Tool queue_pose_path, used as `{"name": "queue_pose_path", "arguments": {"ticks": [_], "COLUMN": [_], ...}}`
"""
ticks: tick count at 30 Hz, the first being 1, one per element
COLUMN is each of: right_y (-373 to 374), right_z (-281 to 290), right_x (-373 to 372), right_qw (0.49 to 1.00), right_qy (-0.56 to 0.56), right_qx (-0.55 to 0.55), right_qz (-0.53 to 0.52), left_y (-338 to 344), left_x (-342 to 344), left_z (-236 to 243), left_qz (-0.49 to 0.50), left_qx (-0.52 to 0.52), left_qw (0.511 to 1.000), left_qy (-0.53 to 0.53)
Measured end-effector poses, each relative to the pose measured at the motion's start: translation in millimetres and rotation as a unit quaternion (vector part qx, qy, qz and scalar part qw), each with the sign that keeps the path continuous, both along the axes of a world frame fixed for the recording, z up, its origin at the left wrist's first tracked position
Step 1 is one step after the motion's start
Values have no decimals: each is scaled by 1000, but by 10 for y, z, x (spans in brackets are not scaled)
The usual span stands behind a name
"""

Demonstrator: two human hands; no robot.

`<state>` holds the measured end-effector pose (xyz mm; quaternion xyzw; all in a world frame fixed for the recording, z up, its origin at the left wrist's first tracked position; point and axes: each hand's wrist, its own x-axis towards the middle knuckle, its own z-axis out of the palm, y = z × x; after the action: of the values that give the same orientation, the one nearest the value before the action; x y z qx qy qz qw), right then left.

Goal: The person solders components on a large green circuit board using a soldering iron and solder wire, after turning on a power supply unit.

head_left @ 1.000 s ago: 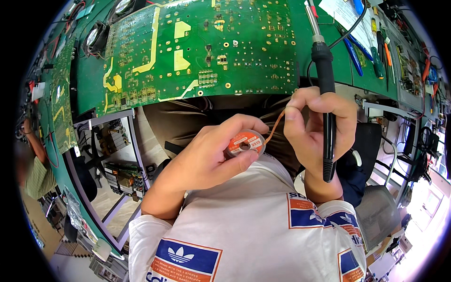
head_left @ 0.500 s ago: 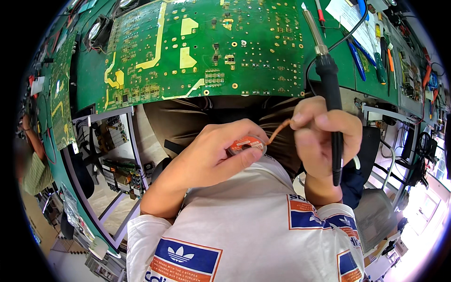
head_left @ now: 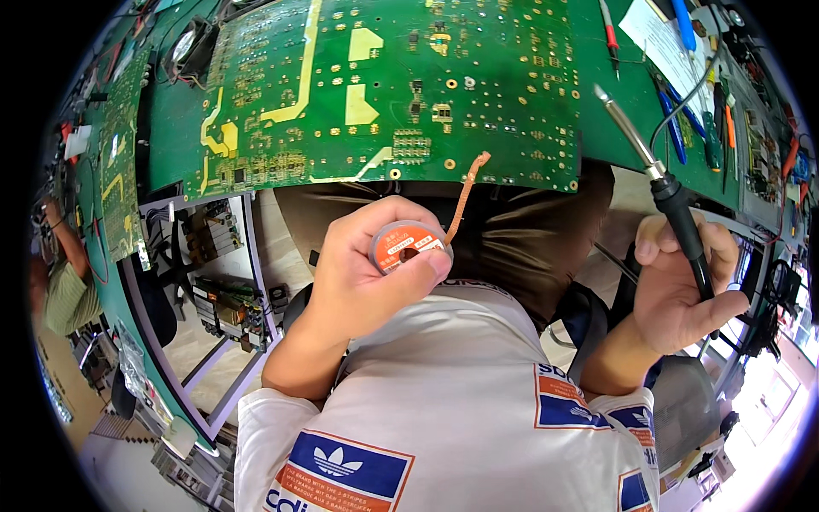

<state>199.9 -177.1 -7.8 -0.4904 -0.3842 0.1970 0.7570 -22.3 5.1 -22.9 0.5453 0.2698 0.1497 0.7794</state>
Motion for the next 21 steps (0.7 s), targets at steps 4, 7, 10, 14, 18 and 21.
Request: {"name": "queue_pose_path", "arguments": {"ticks": [4, 7, 10, 14, 18, 21], "right_y": [-9, 96, 253, 404, 491, 509], "right_z": [154, 167, 110, 124, 114, 92], "right_x": [-32, -100, -218, -249, -288, -317], "right_qw": [993, 993, 993, 979, 973, 973], "right_qy": [-86, -91, -103, -184, -209, -212], "right_qx": [-74, -63, -51, -86, -91, -90], "right_qz": [-18, -24, -3, 26, 23, 15], "left_y": [56, 83, 99, 169, 204, 201], "left_x": [9, -25, -61, -78, -112, -126], "left_z": [-4, -25, -51, -74, -117, -122], "left_qz": [18, 27, 45, 39, 43, 44], "left_qx": [-44, -34, -29, -44, -38, -27], "left_qw": [999, 999, 998, 998, 998, 998], "left_qy": [-5, -4, 14, 18, 24, 39]}}
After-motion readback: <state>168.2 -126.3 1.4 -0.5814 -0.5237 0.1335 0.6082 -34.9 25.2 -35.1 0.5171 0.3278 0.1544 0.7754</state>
